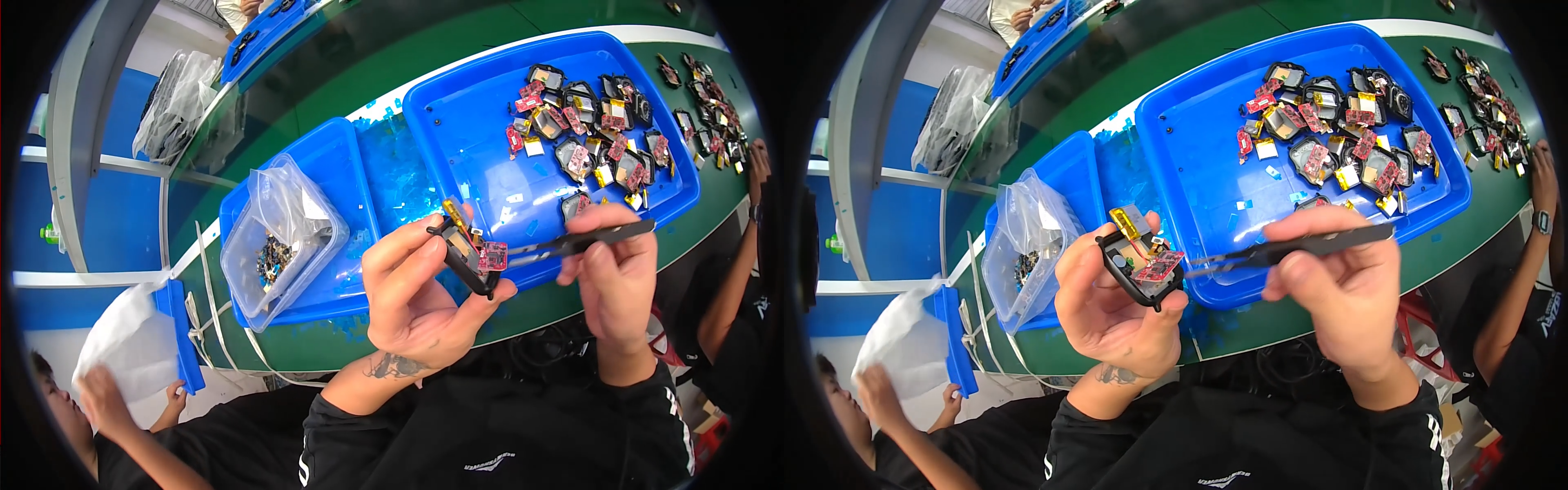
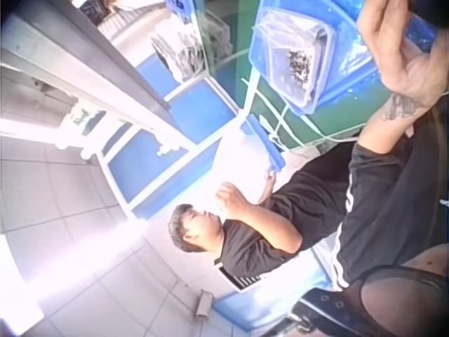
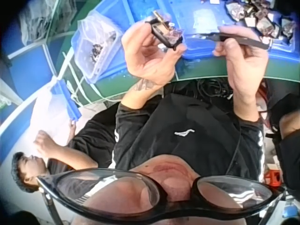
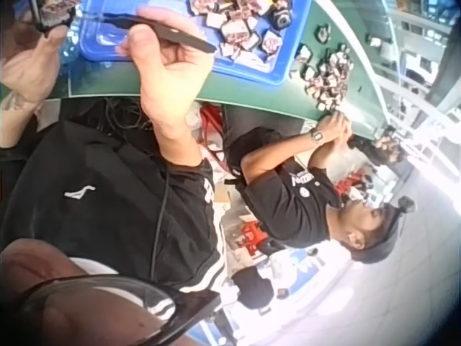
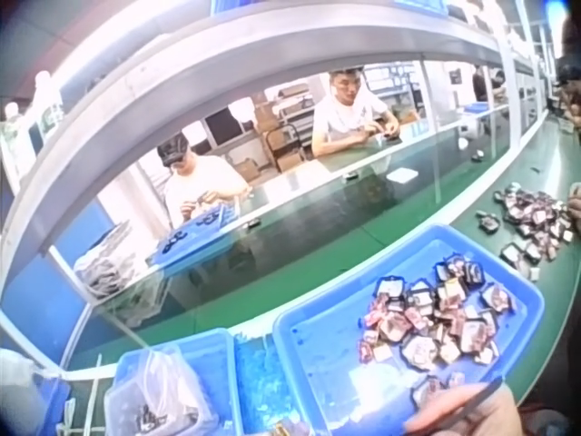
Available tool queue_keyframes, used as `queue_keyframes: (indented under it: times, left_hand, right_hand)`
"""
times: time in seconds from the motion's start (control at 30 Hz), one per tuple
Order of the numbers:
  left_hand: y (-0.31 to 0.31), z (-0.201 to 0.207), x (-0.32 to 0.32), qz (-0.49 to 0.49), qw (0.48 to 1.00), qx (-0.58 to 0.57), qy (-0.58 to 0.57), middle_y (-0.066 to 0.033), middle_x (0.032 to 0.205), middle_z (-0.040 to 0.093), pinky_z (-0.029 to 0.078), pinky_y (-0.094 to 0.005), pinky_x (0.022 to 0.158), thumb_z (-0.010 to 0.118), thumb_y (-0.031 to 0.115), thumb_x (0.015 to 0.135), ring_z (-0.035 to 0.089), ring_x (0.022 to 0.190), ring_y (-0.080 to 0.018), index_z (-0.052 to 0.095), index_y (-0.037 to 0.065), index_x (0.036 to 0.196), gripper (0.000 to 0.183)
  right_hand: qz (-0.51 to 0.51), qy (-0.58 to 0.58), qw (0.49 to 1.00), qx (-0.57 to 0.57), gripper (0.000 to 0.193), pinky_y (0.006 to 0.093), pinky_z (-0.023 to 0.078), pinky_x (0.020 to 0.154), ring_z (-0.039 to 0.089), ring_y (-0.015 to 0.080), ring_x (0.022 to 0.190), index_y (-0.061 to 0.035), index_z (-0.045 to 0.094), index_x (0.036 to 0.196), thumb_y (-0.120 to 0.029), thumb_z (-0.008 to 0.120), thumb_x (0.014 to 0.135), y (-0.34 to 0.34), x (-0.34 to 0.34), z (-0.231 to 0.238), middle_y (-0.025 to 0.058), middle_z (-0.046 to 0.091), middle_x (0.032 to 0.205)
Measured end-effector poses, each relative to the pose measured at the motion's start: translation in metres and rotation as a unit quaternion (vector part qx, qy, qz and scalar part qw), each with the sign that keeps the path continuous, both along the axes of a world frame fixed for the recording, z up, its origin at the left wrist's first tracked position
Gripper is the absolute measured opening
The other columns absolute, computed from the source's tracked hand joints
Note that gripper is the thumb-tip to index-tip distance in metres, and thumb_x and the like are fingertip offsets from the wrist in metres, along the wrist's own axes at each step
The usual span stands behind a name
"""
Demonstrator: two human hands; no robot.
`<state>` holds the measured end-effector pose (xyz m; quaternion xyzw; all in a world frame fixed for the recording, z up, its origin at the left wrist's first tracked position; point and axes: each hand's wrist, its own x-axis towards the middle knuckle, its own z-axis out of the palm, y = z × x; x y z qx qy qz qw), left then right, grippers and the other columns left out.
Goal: Manually assemble and inspect small electronic components using tweezers on an assembly line.
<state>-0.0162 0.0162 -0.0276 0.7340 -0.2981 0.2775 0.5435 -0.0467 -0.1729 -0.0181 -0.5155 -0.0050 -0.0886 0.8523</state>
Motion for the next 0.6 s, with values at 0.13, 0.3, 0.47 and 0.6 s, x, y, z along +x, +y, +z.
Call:
queue_keyframes:
  times: [0.13,0.3,0.47,0.6]
  left_hand:
    - [-0.009,0.0,0.003,-0.041,0.996,-0.077,-0.009,-0.0181,0.123,0.043,0.055,-0.0432,0.088,0.083,0.01,0.068,0.06,0.106,-0.0314,0.044,0.004,0.125,0.069]
    - [-0.009,0.003,0.002,-0.078,0.991,-0.105,-0.015,-0.0182,0.122,0.043,0.058,-0.0393,0.085,0.084,0.001,0.064,0.06,0.107,-0.036,0.05,0.001,0.12,0.065]
    - [-0.004,0.005,-0.003,-0.056,0.998,-0.004,0.014,-0.0171,0.124,0.041,0.056,-0.0438,0.088,0.082,0.012,0.071,0.059,0.108,-0.0367,0.037,0.01,0.13,0.074]
    - [-0.003,0.006,-0.004,-0.043,0.999,0.009,0.013,-0.0172,0.124,0.041,0.057,-0.0422,0.087,0.082,0.012,0.071,0.059,0.108,-0.0375,0.037,0.012,0.13,0.074]
  right_hand:
    - [-0.006,0.026,0.999,0.038,0.023,0.031,0.06,0.069,0.067,0.0211,0.077,0.0078,0.057,0.101,-0.013,0.059,0.092,0.011,-0.002,0.007,0.0133,0.061,0.094]
    - [0.018,-0.004,1.0,-0.001,0.022,0.0326,0.06,0.071,0.068,0.026,0.085,0.0097,0.057,0.103,-0.009,0.056,0.093,0.009,-0.006,0.01,0.0177,0.063,0.096]
    - [0.005,-0.019,1.0,-0.019,0.022,0.0312,0.059,0.07,0.069,0.0255,0.081,0.0109,0.058,0.103,-0.008,0.056,0.093,0.011,-0.008,0.011,0.02,0.064,0.093]
    - [-0.005,-0.022,0.999,-0.023,0.022,0.03,0.059,0.069,0.069,0.0242,0.078,0.0104,0.058,0.103,-0.009,0.056,0.093,0.013,-0.008,0.012,0.0196,0.065,0.092]
